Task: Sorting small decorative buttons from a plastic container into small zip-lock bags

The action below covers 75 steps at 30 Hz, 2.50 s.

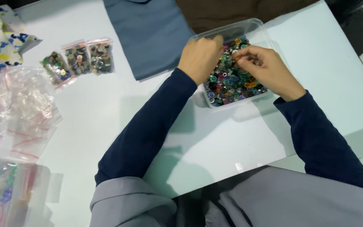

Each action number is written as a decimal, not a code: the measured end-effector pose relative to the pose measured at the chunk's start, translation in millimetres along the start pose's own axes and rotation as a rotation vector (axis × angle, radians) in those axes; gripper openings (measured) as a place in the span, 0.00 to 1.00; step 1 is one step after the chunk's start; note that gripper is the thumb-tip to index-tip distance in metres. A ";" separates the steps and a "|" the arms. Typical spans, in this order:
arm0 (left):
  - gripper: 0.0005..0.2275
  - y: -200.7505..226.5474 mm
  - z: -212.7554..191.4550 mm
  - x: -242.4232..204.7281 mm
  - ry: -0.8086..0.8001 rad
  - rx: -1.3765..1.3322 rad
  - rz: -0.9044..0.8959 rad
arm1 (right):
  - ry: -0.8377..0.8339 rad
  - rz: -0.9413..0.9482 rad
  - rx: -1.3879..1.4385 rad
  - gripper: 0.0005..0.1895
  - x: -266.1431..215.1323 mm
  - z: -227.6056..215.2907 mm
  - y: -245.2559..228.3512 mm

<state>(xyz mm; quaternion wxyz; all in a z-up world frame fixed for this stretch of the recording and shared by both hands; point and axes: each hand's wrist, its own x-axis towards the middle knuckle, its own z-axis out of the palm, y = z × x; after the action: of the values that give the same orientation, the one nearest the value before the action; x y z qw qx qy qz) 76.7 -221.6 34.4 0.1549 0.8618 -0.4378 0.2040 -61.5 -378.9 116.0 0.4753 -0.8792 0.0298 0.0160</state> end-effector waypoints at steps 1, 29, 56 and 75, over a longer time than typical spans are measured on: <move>0.09 0.1 -29.9 -11.0 0.003 0.003 -0.007 | -0.006 -0.005 -0.003 0.11 0.0 1.7 -2.4; 0.09 -127.1 -145.5 -309.3 -0.102 -0.166 -0.211 | 0.126 -0.827 -0.573 0.07 31.8 267.7 -71.0; 0.12 -116.3 -137.7 -308.9 0.062 -0.013 -0.224 | 0.151 -0.720 -0.543 0.14 19.9 271.8 -59.3; 0.16 -120.3 -128.3 -310.7 0.054 -0.001 -0.229 | 0.140 -0.572 -0.601 0.08 9.1 243.2 -47.5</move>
<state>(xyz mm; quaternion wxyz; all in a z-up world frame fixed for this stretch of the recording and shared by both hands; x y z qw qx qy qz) -18.4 118.9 -16.2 0.1892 0.9004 -0.3321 0.2079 -49.2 -149.8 21.9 0.1800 -0.9505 -0.1890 -0.1685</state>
